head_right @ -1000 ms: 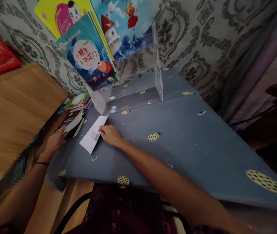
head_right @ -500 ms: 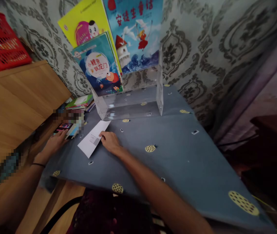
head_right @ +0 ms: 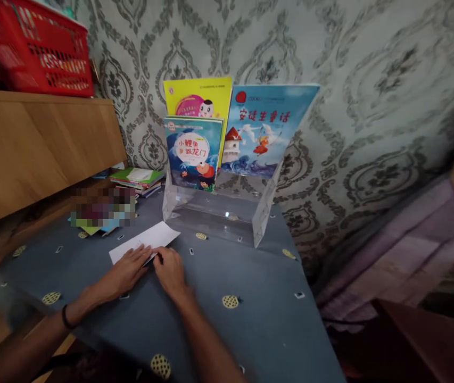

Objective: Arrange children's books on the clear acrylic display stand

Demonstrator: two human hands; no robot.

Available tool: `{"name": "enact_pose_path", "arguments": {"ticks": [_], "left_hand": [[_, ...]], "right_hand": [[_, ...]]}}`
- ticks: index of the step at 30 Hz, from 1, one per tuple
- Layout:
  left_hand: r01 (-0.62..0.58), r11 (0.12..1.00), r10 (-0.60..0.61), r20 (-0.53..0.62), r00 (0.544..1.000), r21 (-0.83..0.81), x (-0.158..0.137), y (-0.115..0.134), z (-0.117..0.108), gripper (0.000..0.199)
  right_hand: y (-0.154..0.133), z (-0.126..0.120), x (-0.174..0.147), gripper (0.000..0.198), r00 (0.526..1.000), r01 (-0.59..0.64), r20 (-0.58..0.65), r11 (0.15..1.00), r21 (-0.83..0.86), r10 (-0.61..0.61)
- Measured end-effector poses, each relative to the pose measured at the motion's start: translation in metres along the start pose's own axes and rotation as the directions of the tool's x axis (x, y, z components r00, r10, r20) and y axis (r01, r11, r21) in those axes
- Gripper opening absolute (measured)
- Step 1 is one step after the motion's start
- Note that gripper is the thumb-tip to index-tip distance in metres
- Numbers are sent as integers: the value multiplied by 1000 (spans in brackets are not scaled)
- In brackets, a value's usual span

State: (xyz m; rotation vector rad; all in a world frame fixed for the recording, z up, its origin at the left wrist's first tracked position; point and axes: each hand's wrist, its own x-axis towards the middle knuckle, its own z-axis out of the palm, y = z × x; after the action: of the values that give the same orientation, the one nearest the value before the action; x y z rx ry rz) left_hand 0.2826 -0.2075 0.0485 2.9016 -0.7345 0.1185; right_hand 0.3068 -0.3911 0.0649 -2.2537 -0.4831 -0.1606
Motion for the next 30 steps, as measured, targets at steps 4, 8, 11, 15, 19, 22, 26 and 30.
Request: {"name": "enact_pose_path", "arguments": {"ticks": [4,8,11,15,19,22,26,30], "left_hand": [[-50,997,45,75,996,62,-9,-4,-9,59],[-127,992,125,136,983,6,-16,-14,-24,67],[-219,974,228,184,956,-63,-15,-27,-37,60],[-322,944,331,211,920,-75,-10,-43,-53,60],[-378,919,393,197,898,-111,-8,-49,-62,46],[-381,917,397,177,901,-119,-3,-47,-60,42],[-276,960,277,25,960,-51,11,-42,-44,34],[-187,981,189,-62,980,46,21,-41,-26,32]], "right_hand": [[-12,-7,-7,28,998,-46,35,976,-211,55],[-15,-21,-20,25,988,-75,99,920,-385,122],[-14,-31,-31,23,980,-70,135,890,-450,145],[-14,-35,-45,22,981,9,175,880,-475,84],[-16,-25,-43,31,994,89,102,872,-481,-45],[-18,-14,-27,27,981,190,111,868,-459,-156],[-19,6,3,31,962,256,191,881,-398,-193],[-20,28,27,43,965,223,223,877,-425,-138]]}}
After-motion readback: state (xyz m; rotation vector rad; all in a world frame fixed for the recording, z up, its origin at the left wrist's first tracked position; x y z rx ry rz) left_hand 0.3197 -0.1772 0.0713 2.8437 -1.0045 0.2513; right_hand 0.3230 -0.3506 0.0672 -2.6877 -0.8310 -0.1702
